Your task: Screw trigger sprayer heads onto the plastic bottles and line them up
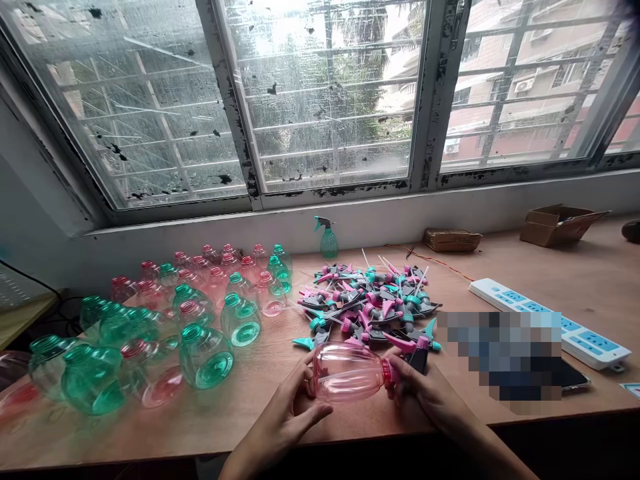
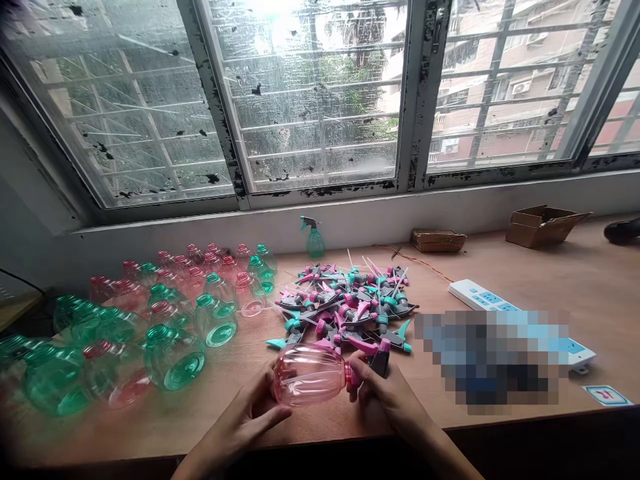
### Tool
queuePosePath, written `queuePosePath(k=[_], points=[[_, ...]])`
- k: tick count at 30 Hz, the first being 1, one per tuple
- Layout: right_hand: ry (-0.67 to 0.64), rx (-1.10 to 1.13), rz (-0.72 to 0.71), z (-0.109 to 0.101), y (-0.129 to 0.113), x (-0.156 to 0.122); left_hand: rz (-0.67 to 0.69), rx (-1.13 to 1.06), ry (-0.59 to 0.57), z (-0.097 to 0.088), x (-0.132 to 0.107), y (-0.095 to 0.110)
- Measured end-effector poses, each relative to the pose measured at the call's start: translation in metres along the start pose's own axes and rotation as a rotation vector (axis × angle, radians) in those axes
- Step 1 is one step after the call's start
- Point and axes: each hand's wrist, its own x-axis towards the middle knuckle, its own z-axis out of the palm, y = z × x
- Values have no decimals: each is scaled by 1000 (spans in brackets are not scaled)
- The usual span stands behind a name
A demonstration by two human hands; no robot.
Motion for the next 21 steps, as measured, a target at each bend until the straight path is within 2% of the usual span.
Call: queuePosePath(k=[4, 8, 12, 15, 18, 21], points=[[-42, -91, -41, 0, -9, -2, -42, -97, -46, -2, -3, -2], [-76, -190, -80, 1, -18, -6, 2, -196, -72, -3, -3, -5], [-91, -174, -77, 1, -15, -5, -34, -252, -84, -5, -4, -7], [-21, -102, 4, 1, -6, -3, -62, -212, -116, -4, -5, -3], [67, -74, 86, 1, 1, -2, -34, -123, -121, -1, -5, 3], [48, -55, 67, 1, -1, -2, 7, -44, -76, 1, -2, 5]])
